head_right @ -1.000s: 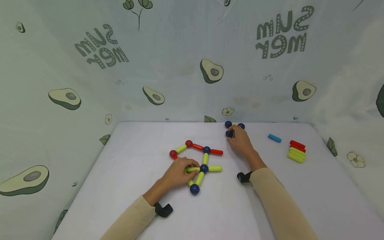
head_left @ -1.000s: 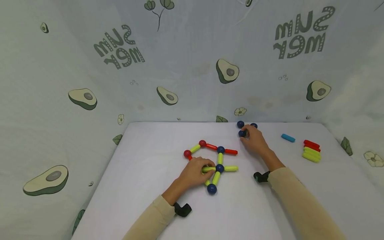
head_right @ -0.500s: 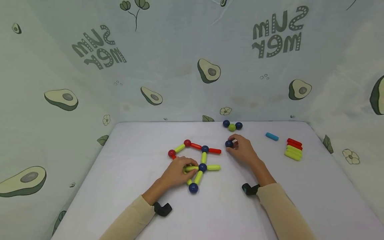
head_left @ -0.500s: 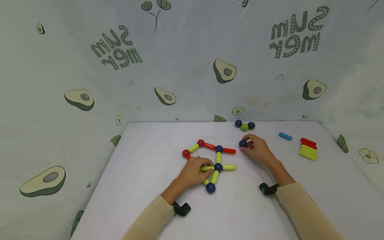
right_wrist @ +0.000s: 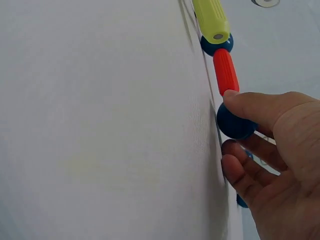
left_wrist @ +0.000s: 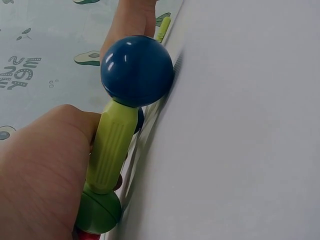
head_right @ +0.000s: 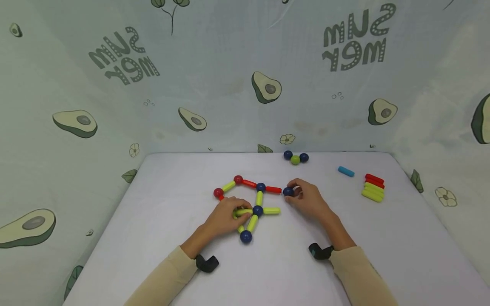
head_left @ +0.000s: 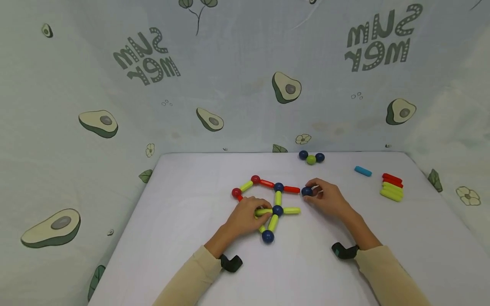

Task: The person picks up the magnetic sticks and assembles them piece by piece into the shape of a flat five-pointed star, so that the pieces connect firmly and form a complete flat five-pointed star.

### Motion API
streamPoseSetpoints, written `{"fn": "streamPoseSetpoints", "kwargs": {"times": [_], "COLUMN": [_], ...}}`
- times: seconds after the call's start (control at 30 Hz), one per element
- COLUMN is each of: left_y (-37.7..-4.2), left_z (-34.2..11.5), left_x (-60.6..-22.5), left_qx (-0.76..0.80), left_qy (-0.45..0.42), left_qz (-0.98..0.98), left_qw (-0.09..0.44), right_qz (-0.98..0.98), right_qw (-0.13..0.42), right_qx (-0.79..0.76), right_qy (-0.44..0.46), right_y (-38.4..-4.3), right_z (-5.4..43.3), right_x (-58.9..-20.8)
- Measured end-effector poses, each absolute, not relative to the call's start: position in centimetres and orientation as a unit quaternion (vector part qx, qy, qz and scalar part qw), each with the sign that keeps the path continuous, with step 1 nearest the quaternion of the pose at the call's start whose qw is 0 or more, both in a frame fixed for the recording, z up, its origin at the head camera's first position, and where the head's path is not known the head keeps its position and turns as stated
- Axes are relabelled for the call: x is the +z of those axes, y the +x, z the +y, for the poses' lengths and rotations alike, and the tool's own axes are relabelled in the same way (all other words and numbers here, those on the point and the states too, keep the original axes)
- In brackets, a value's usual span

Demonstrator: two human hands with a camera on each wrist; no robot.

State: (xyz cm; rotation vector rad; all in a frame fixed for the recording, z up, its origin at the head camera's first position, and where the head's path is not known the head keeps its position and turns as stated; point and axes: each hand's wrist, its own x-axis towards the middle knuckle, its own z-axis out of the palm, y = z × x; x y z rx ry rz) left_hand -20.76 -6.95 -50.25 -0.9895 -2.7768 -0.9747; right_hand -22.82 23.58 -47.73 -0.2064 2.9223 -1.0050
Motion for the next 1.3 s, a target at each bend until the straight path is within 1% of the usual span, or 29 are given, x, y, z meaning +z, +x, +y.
{"fn": "streamPoseSetpoints", "kwargs": {"times": [0.3, 0.57, 0.8, 0.97, 1.3], "left_y": [-20.7, -20.0, -19.6, -19.7, -19.8], "left_z": [-6.9, -4.9, -1.9, -1.1, -1.0], "left_x": [-49.9, -48.2, -47.8, -48.0, -48.3], "left_qx": [-0.309, -0.259, -0.223, -0.221, -0.227], "left_qy": [-0.323, -0.293, -0.298, -0.289, -0.291], "left_qz": [-0.894, -0.918, -0.927, -0.931, -0.929], "left_qw": [0.03, 0.068, 0.042, 0.025, 0.034], "right_qz": [0.939, 0.928, 0.923, 0.921, 0.921], "right_qw": [0.028, 0.022, 0.0, -0.002, -0.003], "right_qx": [-0.332, -0.356, -0.366, -0.372, -0.375], "right_qy": [-0.082, -0.108, -0.118, -0.116, -0.105], "right_y": [-22.7, -22.1, -21.9, -21.9, -21.7], "right_z": [23.3, 24.6, 24.8, 24.7, 24.6], "right_x": [-48.1, -49.3, -50.0, -50.3, -50.3]}}
